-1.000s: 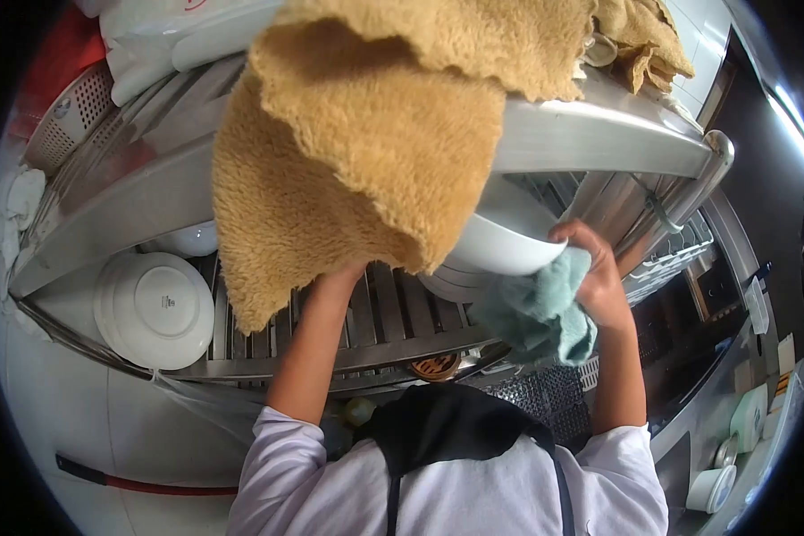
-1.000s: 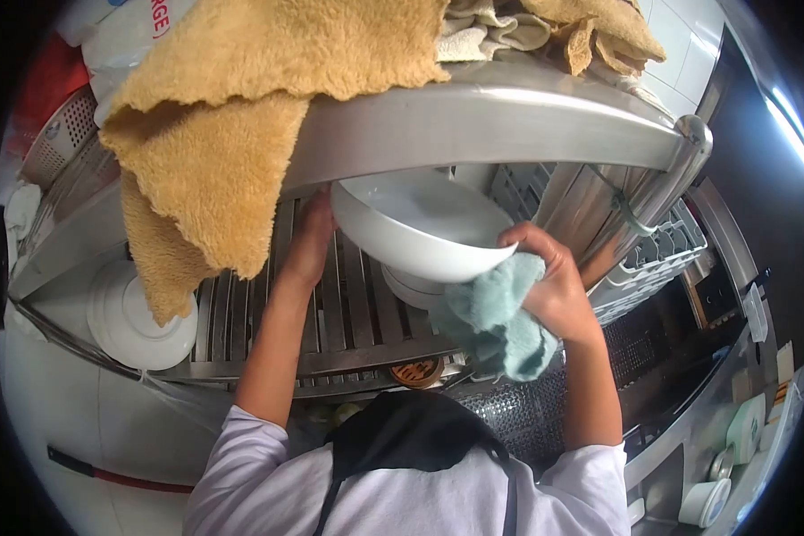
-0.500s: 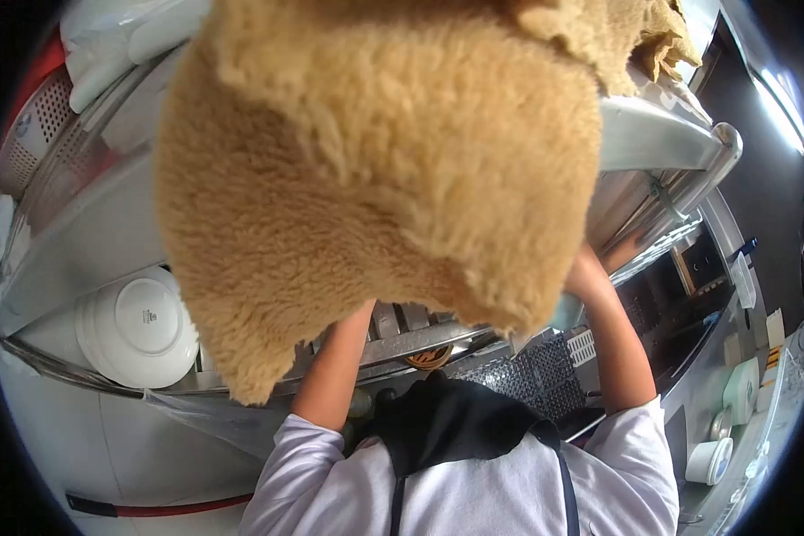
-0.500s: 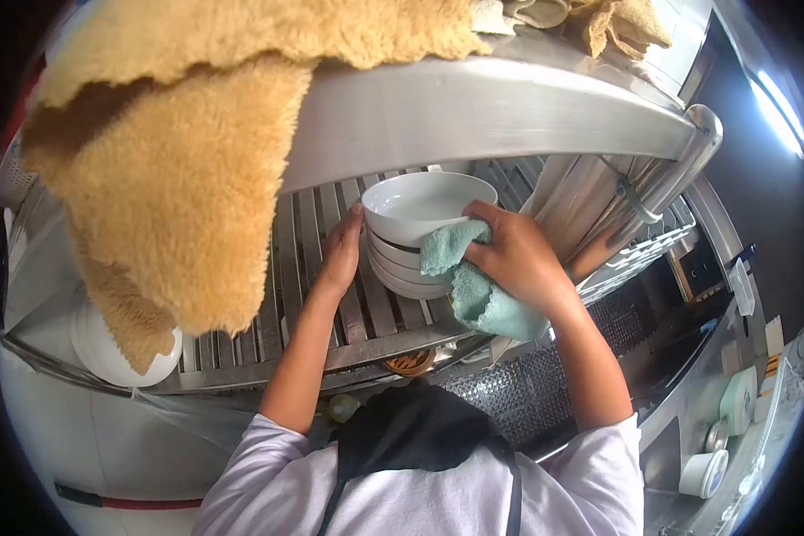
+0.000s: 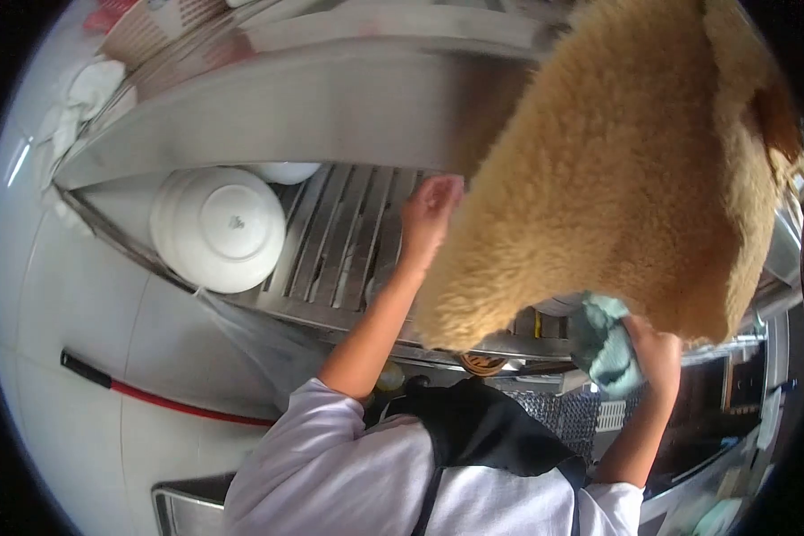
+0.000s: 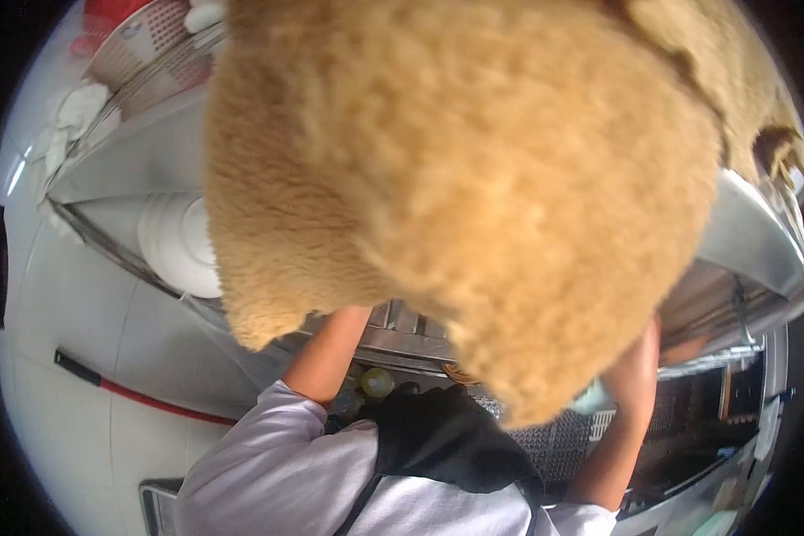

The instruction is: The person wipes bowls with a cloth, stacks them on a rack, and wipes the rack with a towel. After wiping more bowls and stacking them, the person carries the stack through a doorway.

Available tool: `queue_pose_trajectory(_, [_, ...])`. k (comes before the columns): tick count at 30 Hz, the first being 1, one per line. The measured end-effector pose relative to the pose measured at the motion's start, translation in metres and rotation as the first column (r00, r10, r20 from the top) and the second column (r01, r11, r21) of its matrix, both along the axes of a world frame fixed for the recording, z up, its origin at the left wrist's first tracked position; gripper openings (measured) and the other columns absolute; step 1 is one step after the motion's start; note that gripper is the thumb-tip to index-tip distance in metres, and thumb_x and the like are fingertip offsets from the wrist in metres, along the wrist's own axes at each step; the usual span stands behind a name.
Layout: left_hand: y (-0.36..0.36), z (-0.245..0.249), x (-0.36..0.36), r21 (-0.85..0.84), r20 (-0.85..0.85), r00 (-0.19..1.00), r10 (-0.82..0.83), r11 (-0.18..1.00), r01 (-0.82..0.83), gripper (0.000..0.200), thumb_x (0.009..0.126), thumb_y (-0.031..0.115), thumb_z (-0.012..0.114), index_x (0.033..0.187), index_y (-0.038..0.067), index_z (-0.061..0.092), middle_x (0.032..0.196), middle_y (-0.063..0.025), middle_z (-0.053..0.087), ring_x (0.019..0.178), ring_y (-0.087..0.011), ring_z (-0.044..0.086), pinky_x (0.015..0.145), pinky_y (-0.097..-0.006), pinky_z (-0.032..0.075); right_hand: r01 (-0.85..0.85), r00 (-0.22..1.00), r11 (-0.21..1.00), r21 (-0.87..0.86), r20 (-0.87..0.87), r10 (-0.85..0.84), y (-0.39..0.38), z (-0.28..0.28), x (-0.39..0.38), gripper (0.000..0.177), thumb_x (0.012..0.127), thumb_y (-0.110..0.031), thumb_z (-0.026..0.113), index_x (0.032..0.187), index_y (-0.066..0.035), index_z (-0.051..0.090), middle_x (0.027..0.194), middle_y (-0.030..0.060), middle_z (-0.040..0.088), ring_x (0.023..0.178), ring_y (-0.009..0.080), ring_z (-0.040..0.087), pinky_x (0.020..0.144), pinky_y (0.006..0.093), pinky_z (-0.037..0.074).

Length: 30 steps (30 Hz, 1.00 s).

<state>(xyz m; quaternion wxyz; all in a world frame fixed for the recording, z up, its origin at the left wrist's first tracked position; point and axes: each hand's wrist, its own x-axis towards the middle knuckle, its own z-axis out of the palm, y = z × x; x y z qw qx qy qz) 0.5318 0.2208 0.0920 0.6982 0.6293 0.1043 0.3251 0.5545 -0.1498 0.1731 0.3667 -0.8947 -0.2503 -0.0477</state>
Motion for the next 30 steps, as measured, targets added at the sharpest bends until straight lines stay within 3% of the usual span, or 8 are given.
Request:
queue_pose_trajectory(5, [0.023,0.001,-0.046,-0.274,0.076,0.997,0.014,0.962,0.008,0.046,0.106,0.042,0.050,0.090,0.004,0.068,0.066,0.0013,0.058,0.047,-0.0097,0.045,0.047,-0.0263,0.040,0.096,0.994,0.684,0.723,-0.036,-0.102,0.013,-0.033,-0.033,0.054,0.082,-0.002,0.073,0.130,0.006,0.050,0.129,0.0185,0.056,0.118,0.0273,0.056,0.103,0.0423,0.046])
queue_pose_trajectory(9, [-0.064,-0.028,-0.089,-0.443,0.102,0.983,-0.153,0.877,0.183,0.053,0.106,0.047,0.042,0.136,0.003,0.046,0.128,-0.0102,0.050,0.118,-0.0210,0.044,0.102,-0.0372,0.033,-0.479,0.825,0.834,0.276,0.465,0.320,0.122,-0.008,-0.073,0.040,0.073,-0.009,0.065,0.111,0.005,0.061,0.102,0.0210,0.063,0.096,0.0346,0.064,0.085,0.0395,0.050])
queue_pose_trajectory(13, [-0.091,-0.071,-0.103,0.499,-0.125,0.976,0.178,0.862,-0.093,0.056,0.107,0.039,0.040,0.151,0.005,0.034,0.149,-0.0115,0.045,0.140,-0.0265,0.040,0.120,-0.0409,0.028,-0.486,0.808,0.792,0.371,0.537,0.244,0.191,-0.037,-0.062,0.033,0.075,-0.011,0.065,0.105,0.004,0.064,0.095,0.0211,0.066,0.088,0.0363,0.066,0.078,0.0396,0.051])
queue_pose_trajectory(14, [-0.104,-0.094,-0.090,-0.194,0.224,0.939,-0.261,0.932,0.305,0.055,0.106,0.042,0.042,0.147,0.005,0.039,0.142,-0.0119,0.048,0.131,-0.0227,0.046,0.110,-0.0378,0.037,-0.455,0.865,0.758,0.468,0.433,0.253,0.200,-0.036,-0.055,0.032,0.078,-0.012,0.066,0.106,0.004,0.064,0.096,0.0190,0.067,0.088,0.0341,0.066,0.079,0.0396,0.051])
queue_pose_trajectory(15, [-0.118,-0.117,-0.077,-0.672,0.615,0.761,-0.209,0.366,0.644,0.056,0.105,0.046,0.044,0.143,0.005,0.043,0.135,-0.0123,0.051,0.121,-0.0189,0.053,0.099,-0.0347,0.046,-0.408,0.909,0.716,0.566,0.325,0.261,0.208,-0.035,-0.049,0.031,0.080,-0.012,0.067,0.107,0.003,0.065,0.097,0.0169,0.068,0.088,0.0319,0.066,0.080,0.0396,0.052])
queue_pose_trajectory(19, [-0.121,-0.053,-0.110,0.059,0.176,0.982,-0.062,0.997,0.053,0.041,0.105,0.026,0.046,0.136,-0.001,0.045,0.131,-0.0152,0.056,0.121,-0.0268,0.054,0.103,-0.0409,0.041,-0.358,0.932,0.884,0.300,0.164,0.322,0.218,-0.061,-0.023,0.034,0.091,-0.020,0.070,0.116,0.002,0.065,0.110,0.0104,0.068,0.104,0.0208,0.063,0.094,0.0350,0.048])
queue_pose_trajectory(22, [-0.101,-0.044,-0.115,0.243,0.006,0.981,0.193,0.952,-0.189,0.038,0.100,0.023,0.054,0.128,-0.003,0.050,0.117,-0.0194,0.063,0.109,-0.0332,0.062,0.093,-0.0440,0.047,-0.193,0.752,0.745,0.639,-0.391,0.530,0.234,-0.057,-0.027,0.064,0.093,-0.036,0.067,0.144,-0.002,0.047,0.139,0.0131,0.052,0.131,0.0216,0.047,0.109,0.0360,0.036])
queue_pose_trajectory(30, [-0.059,0.019,-0.137,0.880,-0.164,0.874,0.458,0.469,-0.080,0.036,0.090,0.029,0.062,0.113,0.001,0.065,0.091,-0.0209,0.069,0.084,-0.0403,0.068,0.073,-0.0507,0.053,0.427,0.416,0.371,0.825,-0.543,0.729,0.241,-0.080,-0.058,0.049,0.096,-0.044,0.057,0.126,-0.005,0.060,0.114,0.0128,0.067,0.107,0.0256,0.064,0.095,0.0391,0.050])
